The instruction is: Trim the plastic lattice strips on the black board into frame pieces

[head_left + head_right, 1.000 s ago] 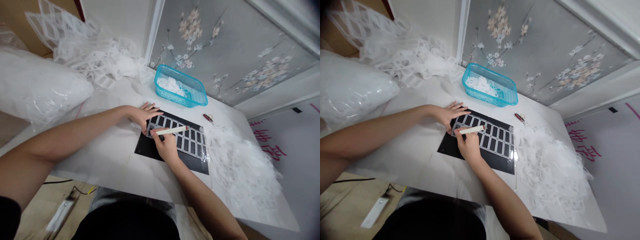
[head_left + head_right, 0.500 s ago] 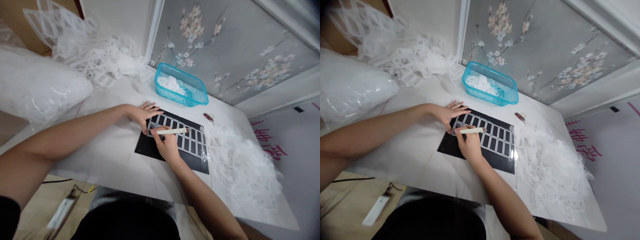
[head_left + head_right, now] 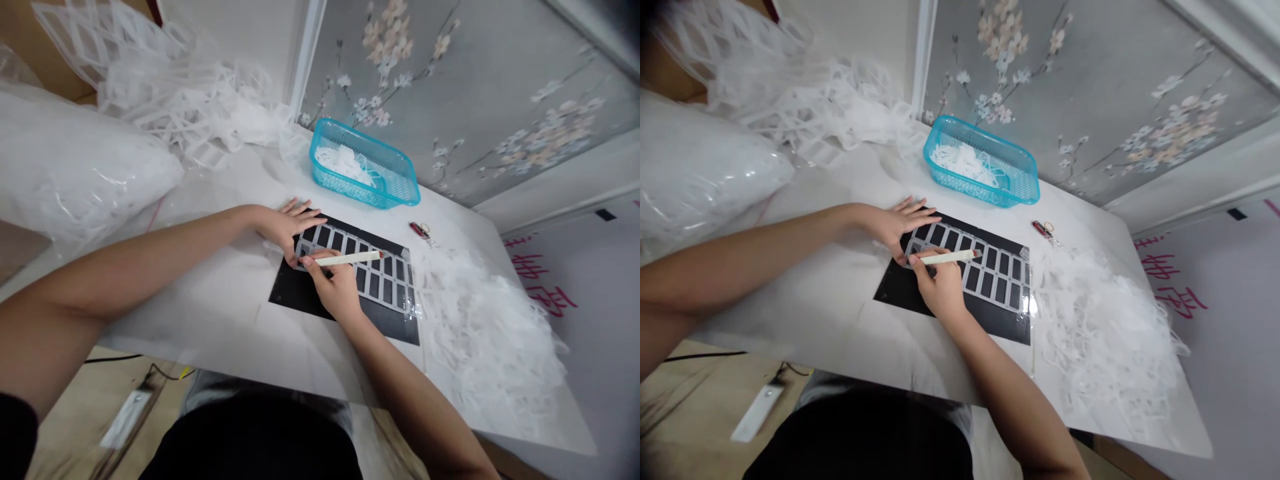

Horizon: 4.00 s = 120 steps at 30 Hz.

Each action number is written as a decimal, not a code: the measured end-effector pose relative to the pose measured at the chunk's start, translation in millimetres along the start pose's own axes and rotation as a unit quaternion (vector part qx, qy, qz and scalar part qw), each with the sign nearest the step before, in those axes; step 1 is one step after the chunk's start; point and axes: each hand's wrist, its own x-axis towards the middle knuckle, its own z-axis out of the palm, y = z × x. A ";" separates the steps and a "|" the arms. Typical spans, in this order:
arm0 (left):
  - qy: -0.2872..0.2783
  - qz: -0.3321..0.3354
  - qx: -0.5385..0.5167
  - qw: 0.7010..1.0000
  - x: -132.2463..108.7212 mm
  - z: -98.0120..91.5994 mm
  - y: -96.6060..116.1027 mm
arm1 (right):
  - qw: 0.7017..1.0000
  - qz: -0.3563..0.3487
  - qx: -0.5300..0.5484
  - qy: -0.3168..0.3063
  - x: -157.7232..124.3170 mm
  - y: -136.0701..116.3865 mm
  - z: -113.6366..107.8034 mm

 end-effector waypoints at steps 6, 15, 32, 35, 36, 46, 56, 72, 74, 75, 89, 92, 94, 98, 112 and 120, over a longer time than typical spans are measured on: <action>-0.008 -0.002 0.005 1.000 -1.3 -2.5 -1.1 | 0.997 0.069 0.046 0.007 0.2 -3.9 -1.7; -0.013 0.009 0.003 1.000 -3.4 -5.8 2.9 | 0.995 0.087 0.046 -0.005 2.9 -5.9 0.6; -0.010 -0.003 -0.007 1.000 -5.0 -10.3 4.3 | 0.998 0.059 0.011 -0.009 4.6 -3.8 3.7; 0.004 -0.010 -0.064 0.998 -9.9 -14.5 0.2 | 0.998 0.043 0.030 -0.018 3.9 -3.7 4.0; 0.021 -0.003 -0.099 0.995 -11.0 -15.0 -1.4 | 0.998 0.039 0.039 -0.018 3.7 -3.7 3.9; 0.438 -0.114 -0.369 0.812 -24.4 16.8 25.6 | 0.973 0.096 0.199 0.073 8.6 4.4 -4.3; 0.175 -0.170 -0.409 0.880 -59.0 38.8 53.1 | 0.974 0.081 0.211 0.031 4.7 -5.0 3.0; 0.125 -0.146 -0.403 0.895 -66.1 40.5 52.2 | 0.969 0.134 0.206 -0.016 6.0 -10.1 -3.7; 0.119 -0.139 -0.397 0.899 -66.4 40.5 53.2 | 0.968 0.128 0.212 -0.025 6.1 -9.6 -2.3; 0.118 -0.134 -0.394 0.902 -66.6 40.5 53.8 | 0.968 0.130 0.213 -0.026 6.1 -9.0 -1.4; 0.110 -0.141 -0.395 0.901 -68.7 38.5 58.9 | 0.961 0.151 0.230 -0.029 5.4 -4.9 0.5; 0.107 -0.141 -0.404 0.897 -68.3 38.3 59.1 | 0.966 0.140 0.216 -0.028 4.8 -6.7 0.1; 0.107 -0.135 -0.410 0.896 -68.0 39.2 57.6 | 0.971 0.127 0.202 -0.022 4.5 -7.8 0.5; 0.106 -0.121 -0.418 0.894 -67.5 41.2 53.7 | 0.984 0.097 0.149 -0.005 4.2 -9.2 2.0; 0.090 -0.107 -0.440 0.887 -69.1 36.8 52.7 | 0.978 0.117 0.174 -0.011 5.9 -11.2 -2.2; 0.103 -0.118 -0.423 0.892 -68.5 39.0 54.8 | 0.967 0.127 0.217 -0.049 6.5 -5.6 -2.3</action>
